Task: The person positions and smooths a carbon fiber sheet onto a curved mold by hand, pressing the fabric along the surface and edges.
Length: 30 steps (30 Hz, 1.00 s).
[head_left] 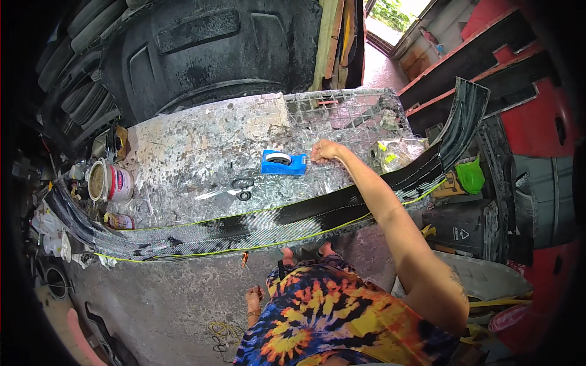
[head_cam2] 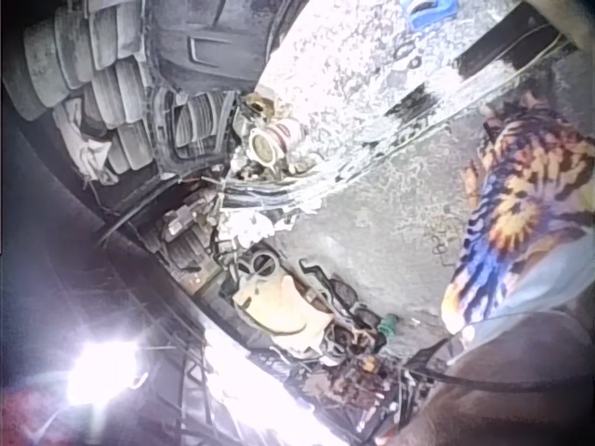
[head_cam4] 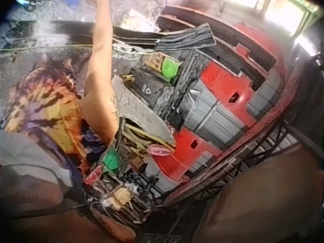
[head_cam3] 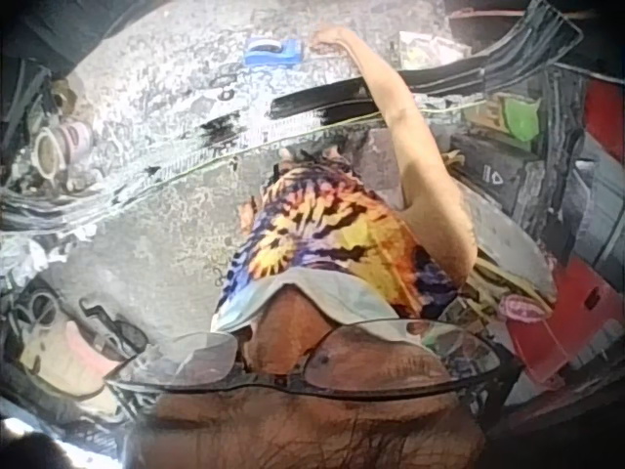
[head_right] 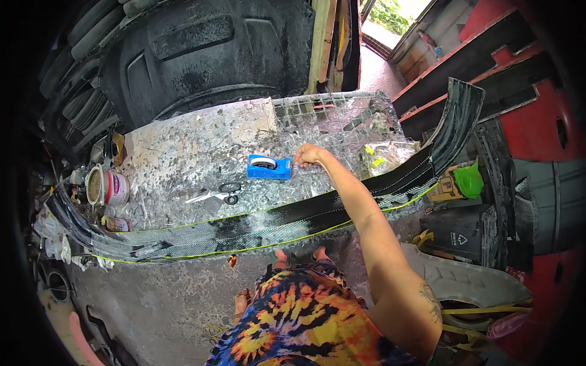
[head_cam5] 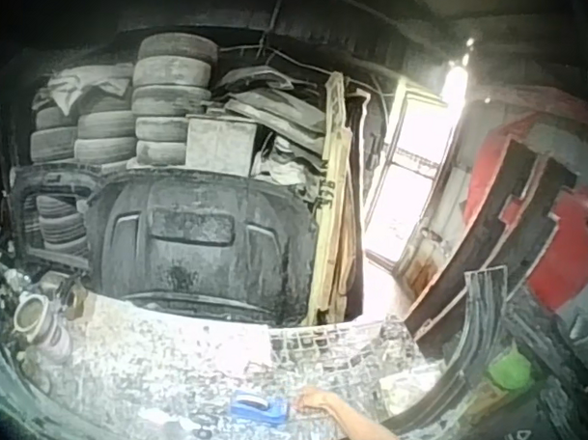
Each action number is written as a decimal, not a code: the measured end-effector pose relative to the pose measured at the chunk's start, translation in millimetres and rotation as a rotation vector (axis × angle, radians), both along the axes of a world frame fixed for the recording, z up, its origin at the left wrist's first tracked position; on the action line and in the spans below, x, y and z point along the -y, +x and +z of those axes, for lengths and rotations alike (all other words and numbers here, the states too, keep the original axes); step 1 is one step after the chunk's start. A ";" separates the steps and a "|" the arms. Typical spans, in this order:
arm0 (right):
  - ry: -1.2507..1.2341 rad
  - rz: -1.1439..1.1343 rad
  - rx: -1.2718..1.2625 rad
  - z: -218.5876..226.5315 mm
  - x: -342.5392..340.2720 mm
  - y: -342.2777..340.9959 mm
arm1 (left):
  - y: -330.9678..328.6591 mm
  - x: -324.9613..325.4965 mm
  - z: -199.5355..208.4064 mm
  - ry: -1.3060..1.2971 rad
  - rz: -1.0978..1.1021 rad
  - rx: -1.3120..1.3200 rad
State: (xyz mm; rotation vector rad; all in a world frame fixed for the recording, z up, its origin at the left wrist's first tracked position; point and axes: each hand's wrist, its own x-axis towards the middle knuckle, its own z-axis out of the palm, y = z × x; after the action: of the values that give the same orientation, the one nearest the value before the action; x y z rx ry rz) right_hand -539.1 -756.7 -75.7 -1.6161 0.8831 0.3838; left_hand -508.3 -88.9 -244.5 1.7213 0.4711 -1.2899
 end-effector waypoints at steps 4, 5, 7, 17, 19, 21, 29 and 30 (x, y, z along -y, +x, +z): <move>0.074 -0.090 -0.043 -1.5 -6.6 -0.9 | -3.3 -6.5 -6.3 0.023 0.057 -0.008; 0.068 -0.060 -0.056 -2.2 -7.2 -0.9 | -2.5 -6.2 -7.1 0.024 0.054 -0.004; 0.077 -0.056 -0.025 -1.0 -4.8 -3.9 | -2.0 -6.5 -7.4 -0.031 0.080 -0.011; -0.007 -0.030 -0.049 -9.4 -11.0 -4.5 | -10.6 -0.4 3.7 0.016 0.016 0.022; -0.107 0.030 0.046 -17.8 -8.8 -8.3 | -10.3 14.0 7.3 0.041 -0.009 0.015; -0.725 0.182 -0.131 -13.1 -34.8 15.1 | -16.5 4.3 8.8 0.043 -0.002 0.024; -0.647 0.148 -0.201 -10.6 -16.3 -2.8 | -25.5 15.2 18.4 0.021 0.013 0.026; -0.587 0.185 -0.133 -8.7 -10.0 -8.2 | -26.7 15.0 19.6 0.039 0.014 0.021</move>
State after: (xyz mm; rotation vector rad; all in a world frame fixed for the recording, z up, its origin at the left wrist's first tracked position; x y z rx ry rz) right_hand -547.3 -746.7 -84.5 -2.2434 1.0083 0.3839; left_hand -535.0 -103.9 -224.9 1.7593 0.4981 -1.2587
